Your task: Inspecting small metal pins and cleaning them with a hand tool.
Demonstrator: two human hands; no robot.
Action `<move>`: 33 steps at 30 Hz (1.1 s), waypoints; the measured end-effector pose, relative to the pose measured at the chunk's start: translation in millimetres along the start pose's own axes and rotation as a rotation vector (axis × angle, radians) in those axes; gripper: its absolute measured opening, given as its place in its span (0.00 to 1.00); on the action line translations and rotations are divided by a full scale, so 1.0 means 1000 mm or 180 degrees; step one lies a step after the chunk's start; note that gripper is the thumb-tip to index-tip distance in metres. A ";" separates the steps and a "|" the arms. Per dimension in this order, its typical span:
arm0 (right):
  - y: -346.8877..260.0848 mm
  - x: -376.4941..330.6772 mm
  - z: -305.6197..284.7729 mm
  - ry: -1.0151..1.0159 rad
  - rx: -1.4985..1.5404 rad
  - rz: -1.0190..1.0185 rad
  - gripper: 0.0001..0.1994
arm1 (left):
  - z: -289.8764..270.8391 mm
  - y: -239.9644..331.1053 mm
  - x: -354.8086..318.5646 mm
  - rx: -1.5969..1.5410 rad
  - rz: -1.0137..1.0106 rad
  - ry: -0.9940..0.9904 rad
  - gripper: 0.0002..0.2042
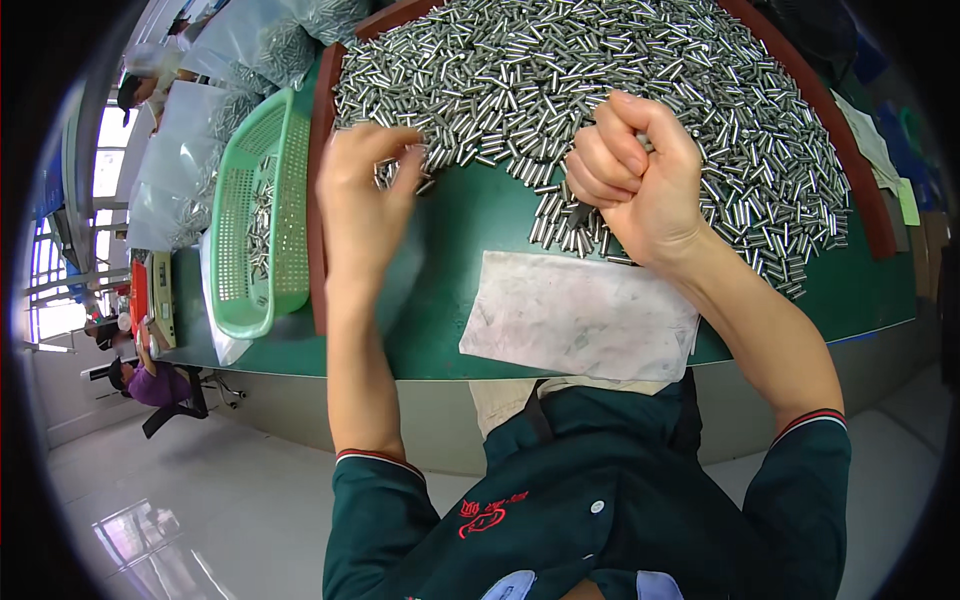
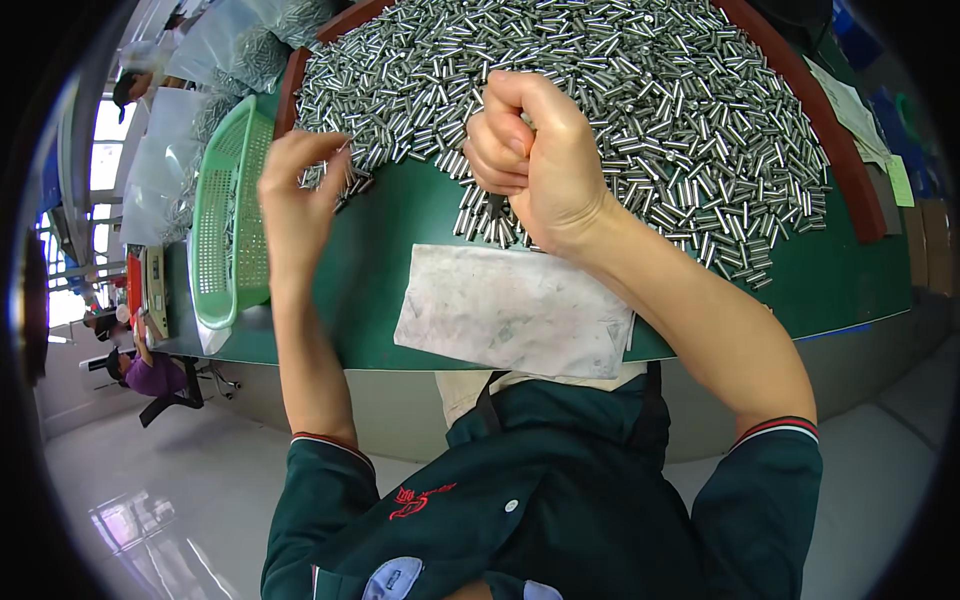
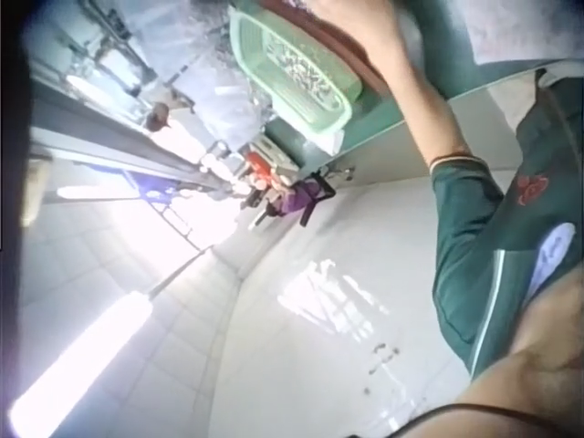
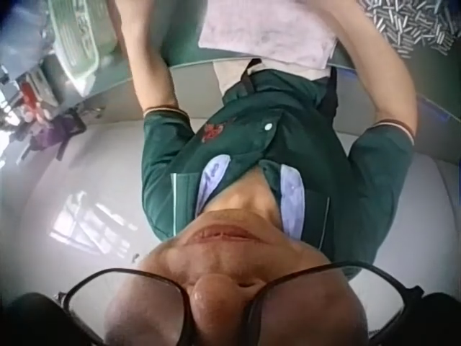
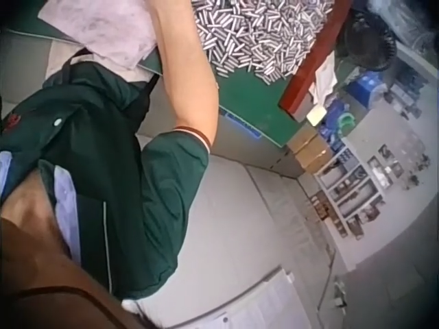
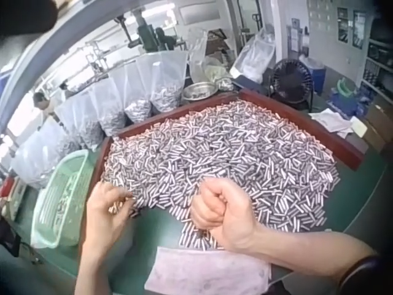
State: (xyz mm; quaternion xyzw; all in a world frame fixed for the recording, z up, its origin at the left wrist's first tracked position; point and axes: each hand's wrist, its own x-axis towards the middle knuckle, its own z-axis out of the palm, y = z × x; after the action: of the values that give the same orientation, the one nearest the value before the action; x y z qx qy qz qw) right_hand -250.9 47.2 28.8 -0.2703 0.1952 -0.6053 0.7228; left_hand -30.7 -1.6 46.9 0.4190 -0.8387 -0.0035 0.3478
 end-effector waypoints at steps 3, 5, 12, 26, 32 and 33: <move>0.001 0.000 0.002 -0.0031 0.0042 0.0004 0.20 | 0.024 0.013 -0.001 0.0064 0.0323 -0.0563 0.05; -0.001 -0.001 0.004 0.0020 0.0160 -0.0009 0.20 | 0.033 0.009 -0.006 0.0095 0.0432 -0.0688 0.05; -0.010 0.000 0.006 -0.0010 0.0163 0.0004 0.21 | 0.030 0.006 -0.016 0.0130 0.0135 -0.0738 0.06; -0.012 0.001 0.005 0.0111 0.0150 -0.0046 0.20 | 0.029 0.008 -0.020 -0.2697 -0.2112 -0.1012 0.08; -0.011 0.002 0.005 0.0115 0.0148 -0.0035 0.21 | 0.033 0.005 -0.023 -0.2802 -0.2185 -0.0912 0.07; -0.011 0.002 0.005 0.0112 0.0152 -0.0033 0.21 | 0.034 0.005 -0.025 -0.2090 -0.1894 -0.0659 0.07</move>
State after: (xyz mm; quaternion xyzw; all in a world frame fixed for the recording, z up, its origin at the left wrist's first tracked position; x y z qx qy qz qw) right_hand -255.9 45.0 39.5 -0.2433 0.1919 -0.6182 0.7224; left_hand -44.2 9.9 8.1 0.5067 -0.6666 -0.4110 0.3605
